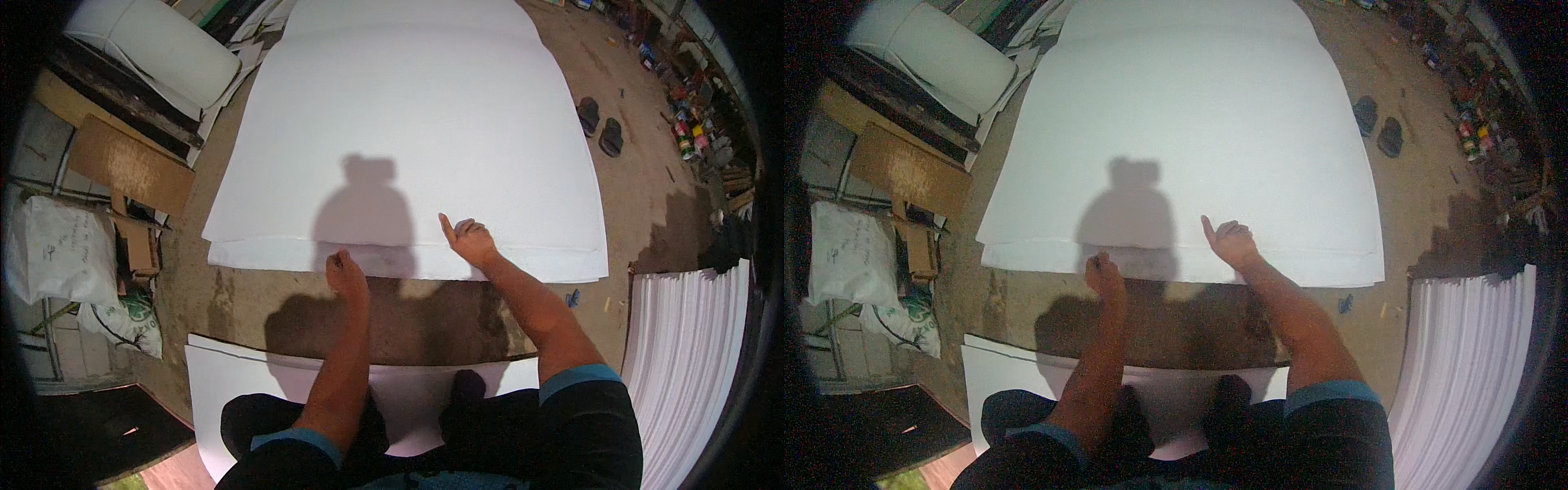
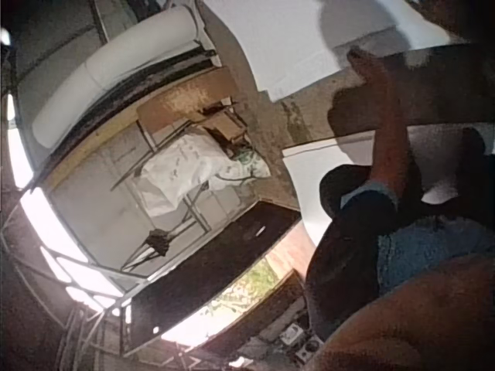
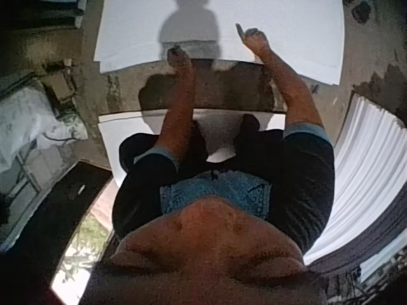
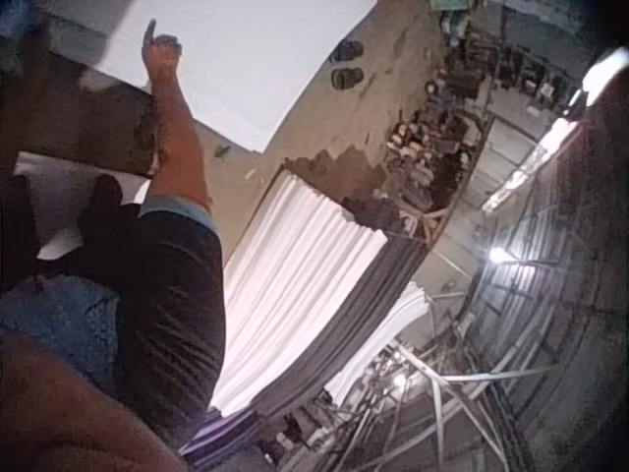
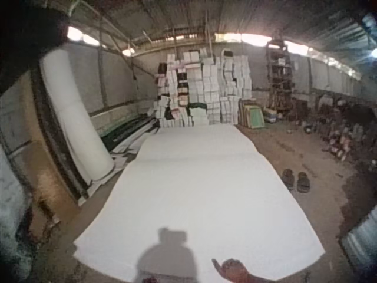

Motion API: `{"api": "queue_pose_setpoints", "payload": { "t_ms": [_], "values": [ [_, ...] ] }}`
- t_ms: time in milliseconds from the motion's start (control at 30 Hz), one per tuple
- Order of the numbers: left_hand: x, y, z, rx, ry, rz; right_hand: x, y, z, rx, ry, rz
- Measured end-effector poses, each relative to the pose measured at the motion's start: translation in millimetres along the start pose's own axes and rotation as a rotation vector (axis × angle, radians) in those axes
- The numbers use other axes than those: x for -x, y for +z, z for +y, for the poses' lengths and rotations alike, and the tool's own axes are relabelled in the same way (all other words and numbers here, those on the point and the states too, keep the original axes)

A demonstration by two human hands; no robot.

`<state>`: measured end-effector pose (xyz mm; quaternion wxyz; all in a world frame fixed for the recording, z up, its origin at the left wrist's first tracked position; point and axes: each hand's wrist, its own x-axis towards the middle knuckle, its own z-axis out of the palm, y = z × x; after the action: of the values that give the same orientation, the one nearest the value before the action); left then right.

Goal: The person repeatedly picks up large white sheets from a pile on the floor, carries them across the room, and places them onto a growing stack. The person then uses a broom to sweep debris on the floor.

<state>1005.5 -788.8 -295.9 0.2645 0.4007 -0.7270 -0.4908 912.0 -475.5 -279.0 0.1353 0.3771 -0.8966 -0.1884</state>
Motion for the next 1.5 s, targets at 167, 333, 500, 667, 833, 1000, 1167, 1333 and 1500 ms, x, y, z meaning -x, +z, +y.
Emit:
{"api": "queue_pose_setpoints", "payload": {
  "t_ms": [167, 333, 500, 667, 833, 1000, 1167, 1333, 1500],
  "values": [
    [-29.0, 11.9, 33.2, 0.435, -0.579, -0.452, 0.0, 7.9, -6.7, 0.042, 0.039, -0.065],
    [-50.3, 5.7, -3.7, 0.505, -0.272, -0.506, -8.0, -12.0, -14.8, 0.024, 0.033, -0.076],
    [-29.3, -8.6, 5.1, 0.436, -0.387, -0.339, 7.4, -30.2, -26.5, -0.032, -0.040, -0.254],
    [18.5, -24.8, 48.0, 0.314, -0.464, -0.235, 37.7, -23.9, -40.9, 0.039, -0.076, -0.299],
    [14.1, -30.0, 28.1, 0.285, -0.254, -0.162, 29.0, -53.9, -42.4, 0.029, -0.073, -0.315],
    [29.0, -18.2, 37.0, 0.077, -0.177, -0.129, 45.7, -25.0, -46.3, 0.144, -0.080, -0.258],
    [17.6, -18.7, -42.8, -0.275, 0.042, -0.026, 41.4, -11.4, -73.6, 0.068, -0.017, -0.228],
    [35.4, -16.5, -2.7, -0.500, -0.164, -0.284, 39.9, -0.4, -89.5, -0.292, 0.189, -0.472],
    [8.4, -18.6, -50.1, -0.420, -0.273, -0.368, 21.2, -5.8, -94.6, -0.481, 0.426, -0.531]
  ]
}}
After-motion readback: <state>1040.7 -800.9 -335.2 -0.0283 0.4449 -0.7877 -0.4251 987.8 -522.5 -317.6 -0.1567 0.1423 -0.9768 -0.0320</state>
